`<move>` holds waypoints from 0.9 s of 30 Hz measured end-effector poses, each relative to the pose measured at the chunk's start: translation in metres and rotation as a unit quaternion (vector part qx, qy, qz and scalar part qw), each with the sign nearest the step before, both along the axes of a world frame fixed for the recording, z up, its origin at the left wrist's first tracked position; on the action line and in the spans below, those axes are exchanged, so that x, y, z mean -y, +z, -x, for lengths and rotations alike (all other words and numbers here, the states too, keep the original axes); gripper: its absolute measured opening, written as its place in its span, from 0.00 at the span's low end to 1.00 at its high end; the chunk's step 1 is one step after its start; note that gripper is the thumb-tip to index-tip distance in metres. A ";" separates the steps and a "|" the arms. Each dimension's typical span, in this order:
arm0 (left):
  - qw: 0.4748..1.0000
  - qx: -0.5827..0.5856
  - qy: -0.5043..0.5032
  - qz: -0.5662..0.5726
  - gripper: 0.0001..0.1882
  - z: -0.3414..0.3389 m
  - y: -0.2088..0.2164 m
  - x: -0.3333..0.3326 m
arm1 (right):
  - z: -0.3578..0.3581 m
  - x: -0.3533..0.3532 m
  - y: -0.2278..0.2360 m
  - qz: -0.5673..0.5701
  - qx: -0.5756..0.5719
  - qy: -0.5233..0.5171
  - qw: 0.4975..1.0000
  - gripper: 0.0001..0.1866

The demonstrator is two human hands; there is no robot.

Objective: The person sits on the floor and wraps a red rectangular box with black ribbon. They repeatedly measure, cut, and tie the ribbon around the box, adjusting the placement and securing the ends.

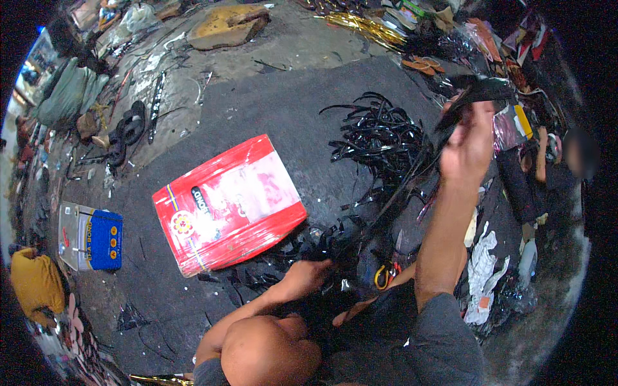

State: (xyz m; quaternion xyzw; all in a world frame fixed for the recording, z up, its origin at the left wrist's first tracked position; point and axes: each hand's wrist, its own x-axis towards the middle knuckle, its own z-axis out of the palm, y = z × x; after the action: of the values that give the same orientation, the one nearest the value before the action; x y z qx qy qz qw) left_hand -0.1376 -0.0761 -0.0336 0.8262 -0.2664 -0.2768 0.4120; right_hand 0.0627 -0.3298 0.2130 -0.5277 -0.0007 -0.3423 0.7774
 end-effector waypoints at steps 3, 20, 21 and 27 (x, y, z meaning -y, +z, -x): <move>0.994 -0.047 -0.100 -0.020 0.26 0.041 -0.075 -0.026 | 0.002 -0.017 0.044 0.040 0.034 -0.005 0.999 0.07; 0.791 0.303 0.410 0.339 0.12 -0.084 0.126 -0.006 | 0.057 -0.116 -0.079 0.075 -0.219 0.345 0.909 0.05; 0.803 0.211 0.444 0.336 0.10 -0.082 0.124 -0.008 | 0.059 -0.115 -0.080 0.051 -0.241 0.358 0.901 0.05; 0.914 0.127 0.359 0.139 0.08 -0.031 0.032 -0.012 | 0.039 -0.072 -0.052 -0.116 -0.077 0.187 0.972 0.07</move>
State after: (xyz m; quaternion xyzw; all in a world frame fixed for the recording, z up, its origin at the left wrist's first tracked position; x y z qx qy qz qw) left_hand -0.1069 -0.0638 -0.0021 0.8290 -0.0377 0.0370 0.5568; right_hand 0.0241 -0.2574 0.1612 -0.4491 0.0004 -0.1470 0.8813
